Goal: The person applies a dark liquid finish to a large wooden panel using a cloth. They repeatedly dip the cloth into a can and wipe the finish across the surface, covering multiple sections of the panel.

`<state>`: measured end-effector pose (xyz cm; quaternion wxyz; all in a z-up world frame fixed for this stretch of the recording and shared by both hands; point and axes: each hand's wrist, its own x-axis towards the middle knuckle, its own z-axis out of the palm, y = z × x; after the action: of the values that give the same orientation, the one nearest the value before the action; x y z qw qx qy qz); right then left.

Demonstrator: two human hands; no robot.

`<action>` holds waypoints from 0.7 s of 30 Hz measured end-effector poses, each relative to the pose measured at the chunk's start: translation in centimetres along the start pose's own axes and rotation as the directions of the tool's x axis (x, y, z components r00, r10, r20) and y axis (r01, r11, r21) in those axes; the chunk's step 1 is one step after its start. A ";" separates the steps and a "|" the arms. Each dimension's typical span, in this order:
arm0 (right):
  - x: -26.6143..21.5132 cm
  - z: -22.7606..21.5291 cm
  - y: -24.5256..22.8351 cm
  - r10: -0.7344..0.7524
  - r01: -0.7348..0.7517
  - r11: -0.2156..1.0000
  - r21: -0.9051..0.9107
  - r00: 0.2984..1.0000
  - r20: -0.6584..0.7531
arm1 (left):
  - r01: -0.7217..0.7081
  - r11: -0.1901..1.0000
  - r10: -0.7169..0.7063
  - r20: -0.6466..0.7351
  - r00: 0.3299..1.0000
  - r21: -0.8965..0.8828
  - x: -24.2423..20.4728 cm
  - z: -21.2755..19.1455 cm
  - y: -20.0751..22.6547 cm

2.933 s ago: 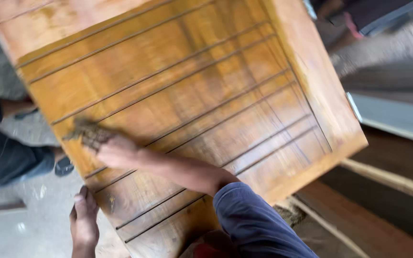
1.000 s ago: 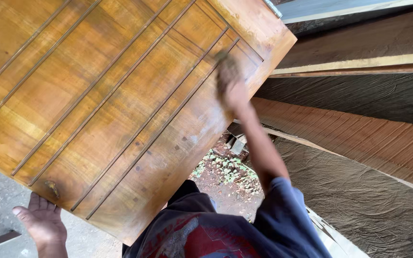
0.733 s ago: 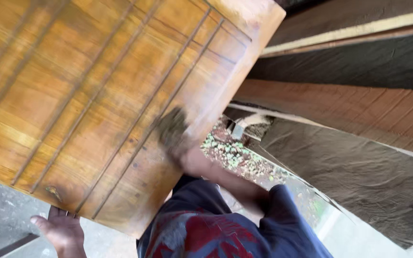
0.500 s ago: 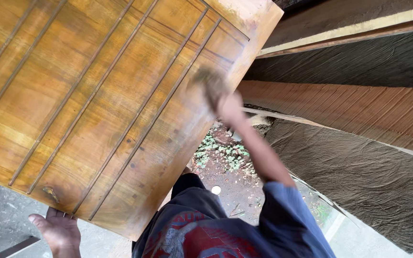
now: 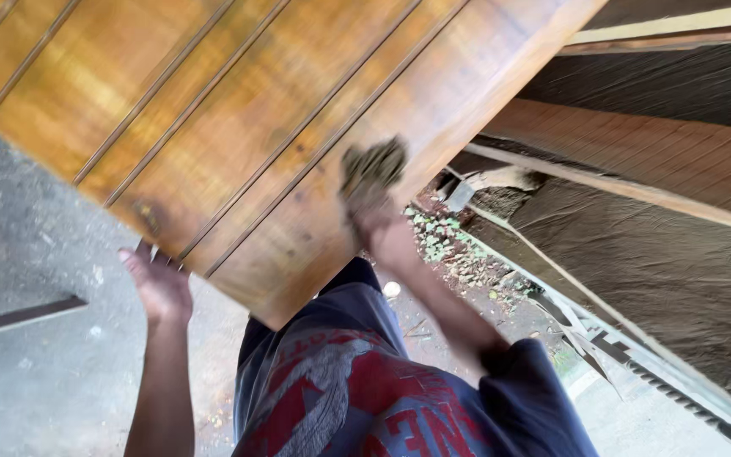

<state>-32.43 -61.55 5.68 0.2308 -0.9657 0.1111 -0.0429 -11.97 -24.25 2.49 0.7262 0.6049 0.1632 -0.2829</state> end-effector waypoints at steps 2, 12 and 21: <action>-3.8 3.0 -7.0 -0.270 0.270 0.961 0.059 0.963 -0.003 | -0.012 0.997 0.015 0.031 0.999 -0.082 -0.5 -0.4 -0.1; 3.1 2.9 -8.8 -0.081 0.005 0.965 -0.264 0.957 -0.279 | -0.044 0.996 0.025 0.234 0.972 0.077 -6.5 -13.7 2.8; 1.3 10.2 -22.1 -0.278 0.297 0.856 -0.423 0.954 0.110 | -0.008 0.998 0.004 -0.062 0.998 -0.067 -10.1 -31.0 2.9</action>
<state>-25.55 -38.24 6.72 0.0028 -0.9990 -0.0327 -0.0294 -14.85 8.33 3.97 0.7417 0.5889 0.1932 -0.2564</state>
